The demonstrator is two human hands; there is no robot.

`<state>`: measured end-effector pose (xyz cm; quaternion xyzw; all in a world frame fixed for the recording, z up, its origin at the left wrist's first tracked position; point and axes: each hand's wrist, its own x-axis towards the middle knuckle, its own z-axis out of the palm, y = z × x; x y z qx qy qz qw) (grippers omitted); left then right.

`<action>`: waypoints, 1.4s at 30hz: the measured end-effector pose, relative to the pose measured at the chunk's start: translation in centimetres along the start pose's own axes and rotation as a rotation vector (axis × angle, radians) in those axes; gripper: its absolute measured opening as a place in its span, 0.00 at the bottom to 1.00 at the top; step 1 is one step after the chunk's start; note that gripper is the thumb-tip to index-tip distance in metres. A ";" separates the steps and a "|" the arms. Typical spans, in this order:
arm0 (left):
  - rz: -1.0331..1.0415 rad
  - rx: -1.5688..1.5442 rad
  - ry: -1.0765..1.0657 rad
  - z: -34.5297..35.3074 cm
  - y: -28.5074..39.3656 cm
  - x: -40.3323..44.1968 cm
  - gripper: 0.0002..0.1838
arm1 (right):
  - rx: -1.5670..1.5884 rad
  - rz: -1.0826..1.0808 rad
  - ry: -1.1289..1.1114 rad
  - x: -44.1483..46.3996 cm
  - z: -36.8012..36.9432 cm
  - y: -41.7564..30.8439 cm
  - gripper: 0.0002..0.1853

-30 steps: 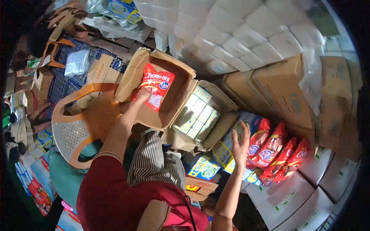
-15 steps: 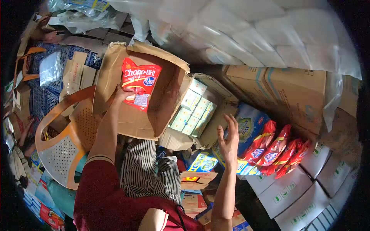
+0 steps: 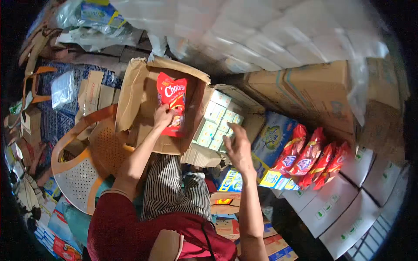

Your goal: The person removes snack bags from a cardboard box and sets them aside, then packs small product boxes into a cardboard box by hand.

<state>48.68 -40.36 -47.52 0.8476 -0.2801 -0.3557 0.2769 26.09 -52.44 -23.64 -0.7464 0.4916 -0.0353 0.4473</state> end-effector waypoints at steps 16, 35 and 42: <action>0.098 -0.889 -0.754 -11.3 26.4 -17.9 0.16 | -0.036 -0.266 0.238 -13.7 -5.5 -1.2 0.58; 0.622 -1.162 -1.185 -4.2 54.4 -32.9 0.09 | -0.544 -0.035 1.016 -31.1 -27.1 -4.6 0.45; 0.957 -0.625 -0.977 9.5 58.5 -33.9 0.24 | -0.288 0.043 1.017 -27.1 -35.1 8.9 0.38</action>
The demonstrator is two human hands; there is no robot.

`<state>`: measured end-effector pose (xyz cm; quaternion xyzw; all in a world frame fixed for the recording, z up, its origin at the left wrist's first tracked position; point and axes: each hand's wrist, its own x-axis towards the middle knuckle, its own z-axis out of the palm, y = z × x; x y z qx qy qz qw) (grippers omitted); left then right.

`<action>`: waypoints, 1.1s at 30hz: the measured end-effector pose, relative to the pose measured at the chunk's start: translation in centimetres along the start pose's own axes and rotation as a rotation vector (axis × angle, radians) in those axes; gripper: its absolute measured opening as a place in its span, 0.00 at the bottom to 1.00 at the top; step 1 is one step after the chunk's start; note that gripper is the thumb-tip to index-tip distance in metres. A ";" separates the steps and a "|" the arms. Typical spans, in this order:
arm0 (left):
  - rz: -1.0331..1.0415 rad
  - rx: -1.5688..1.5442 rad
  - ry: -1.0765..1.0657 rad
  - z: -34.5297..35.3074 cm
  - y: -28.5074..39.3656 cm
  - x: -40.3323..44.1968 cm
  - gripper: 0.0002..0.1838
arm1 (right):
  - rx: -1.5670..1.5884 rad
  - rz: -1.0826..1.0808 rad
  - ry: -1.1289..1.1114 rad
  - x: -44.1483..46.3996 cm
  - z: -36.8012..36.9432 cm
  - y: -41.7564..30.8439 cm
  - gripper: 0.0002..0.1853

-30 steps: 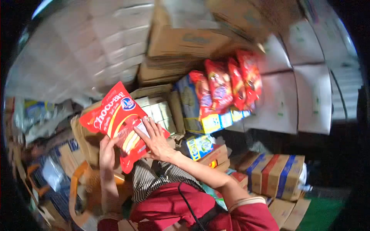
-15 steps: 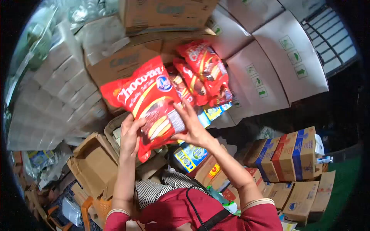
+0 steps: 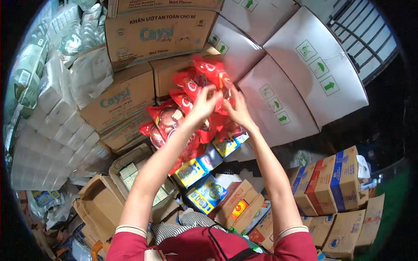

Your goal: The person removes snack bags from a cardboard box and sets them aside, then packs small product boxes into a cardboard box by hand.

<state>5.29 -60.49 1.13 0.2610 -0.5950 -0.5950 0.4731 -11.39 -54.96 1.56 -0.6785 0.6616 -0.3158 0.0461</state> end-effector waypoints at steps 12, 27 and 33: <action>-0.558 -0.381 0.051 -9.6 -5.4 -20.7 0.16 | -0.270 0.115 0.130 5.4 3.1 3.1 0.36; -0.678 -0.288 0.548 -11.1 -17.9 -32.1 0.13 | -0.554 -0.411 0.000 5.5 5.0 19.5 0.38; -0.703 -0.034 0.680 -13.4 -18.3 -36.2 0.13 | -0.432 -0.204 -0.126 5.6 3.1 20.8 0.39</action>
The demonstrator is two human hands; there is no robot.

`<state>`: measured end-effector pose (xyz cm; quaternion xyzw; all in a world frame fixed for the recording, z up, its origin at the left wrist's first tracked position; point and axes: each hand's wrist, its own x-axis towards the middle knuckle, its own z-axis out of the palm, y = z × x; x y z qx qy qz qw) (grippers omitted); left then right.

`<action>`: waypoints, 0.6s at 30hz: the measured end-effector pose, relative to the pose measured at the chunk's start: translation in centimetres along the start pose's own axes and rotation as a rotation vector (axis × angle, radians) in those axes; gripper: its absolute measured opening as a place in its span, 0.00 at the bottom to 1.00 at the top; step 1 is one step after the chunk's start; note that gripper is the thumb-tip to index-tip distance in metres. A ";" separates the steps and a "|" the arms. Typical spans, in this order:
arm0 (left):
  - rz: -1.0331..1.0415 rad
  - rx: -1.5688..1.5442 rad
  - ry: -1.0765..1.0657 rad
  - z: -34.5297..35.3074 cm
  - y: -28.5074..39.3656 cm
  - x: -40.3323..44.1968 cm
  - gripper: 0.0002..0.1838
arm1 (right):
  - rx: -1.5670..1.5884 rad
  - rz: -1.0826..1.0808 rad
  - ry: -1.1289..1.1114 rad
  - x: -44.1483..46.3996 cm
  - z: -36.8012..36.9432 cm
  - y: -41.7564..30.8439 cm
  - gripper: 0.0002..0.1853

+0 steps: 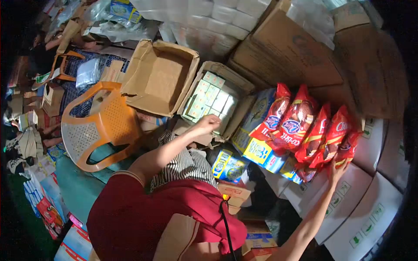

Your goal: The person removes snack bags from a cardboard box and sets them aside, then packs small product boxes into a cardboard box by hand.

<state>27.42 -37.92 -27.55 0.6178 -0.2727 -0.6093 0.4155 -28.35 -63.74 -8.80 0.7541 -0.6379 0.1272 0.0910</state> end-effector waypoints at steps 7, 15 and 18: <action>-0.046 0.162 0.061 -6.5 -3.6 -0.5 0.13 | 0.172 -0.128 0.189 1.5 -3.0 -20.9 0.25; -0.091 0.223 0.133 -13.7 -5.8 0.9 0.16 | 0.640 -0.284 0.069 -4.9 0.8 -44.8 0.18; -0.097 0.227 0.163 -15.3 -4.6 0.4 0.16 | 0.761 -0.225 -0.114 -8.4 4.8 -48.7 0.17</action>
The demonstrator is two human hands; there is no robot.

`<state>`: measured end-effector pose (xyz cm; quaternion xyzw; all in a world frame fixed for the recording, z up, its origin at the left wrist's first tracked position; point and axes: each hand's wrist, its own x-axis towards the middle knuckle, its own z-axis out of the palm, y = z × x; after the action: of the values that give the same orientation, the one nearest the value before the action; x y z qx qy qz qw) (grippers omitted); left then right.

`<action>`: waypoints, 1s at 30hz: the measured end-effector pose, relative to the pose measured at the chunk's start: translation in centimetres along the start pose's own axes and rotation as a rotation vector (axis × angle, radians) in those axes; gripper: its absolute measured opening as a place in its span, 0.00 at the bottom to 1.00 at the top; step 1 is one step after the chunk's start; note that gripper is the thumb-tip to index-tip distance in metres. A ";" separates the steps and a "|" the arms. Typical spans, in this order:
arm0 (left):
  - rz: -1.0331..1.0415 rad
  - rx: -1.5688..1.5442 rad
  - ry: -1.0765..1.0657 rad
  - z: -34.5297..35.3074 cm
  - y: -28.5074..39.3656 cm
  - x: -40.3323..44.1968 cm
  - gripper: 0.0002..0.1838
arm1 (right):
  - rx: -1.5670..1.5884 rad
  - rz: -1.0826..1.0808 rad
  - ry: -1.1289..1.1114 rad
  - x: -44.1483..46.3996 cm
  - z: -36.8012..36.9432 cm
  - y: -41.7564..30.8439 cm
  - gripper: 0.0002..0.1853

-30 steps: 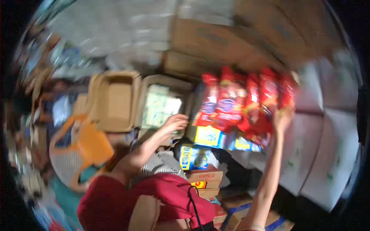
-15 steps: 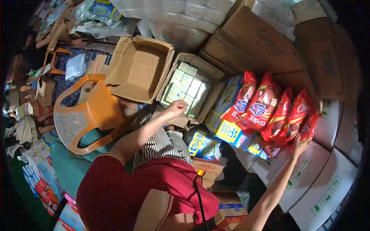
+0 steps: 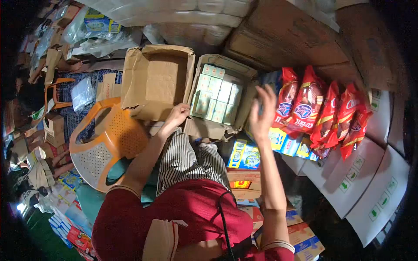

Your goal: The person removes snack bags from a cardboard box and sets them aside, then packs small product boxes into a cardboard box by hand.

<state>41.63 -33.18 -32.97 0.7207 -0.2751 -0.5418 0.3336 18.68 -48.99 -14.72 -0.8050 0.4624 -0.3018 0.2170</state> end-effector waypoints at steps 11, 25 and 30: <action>0.058 0.114 -0.079 -7.0 -4.2 0.0 0.13 | 0.078 0.310 -0.349 -9.3 9.1 -1.2 0.15; -0.059 0.249 -0.026 -14.3 -8.5 -2.8 0.15 | 0.073 0.465 -0.488 -17.4 12.1 0.4 0.14; 0.082 0.445 0.064 -15.5 -20.2 -7.3 0.11 | 0.063 0.548 -0.678 -20.2 11.3 0.7 0.13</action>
<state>55.34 -12.13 -41.42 0.7816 -0.4063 -0.4306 0.1966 18.13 -30.89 -29.13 -0.6992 0.5519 0.0345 0.4531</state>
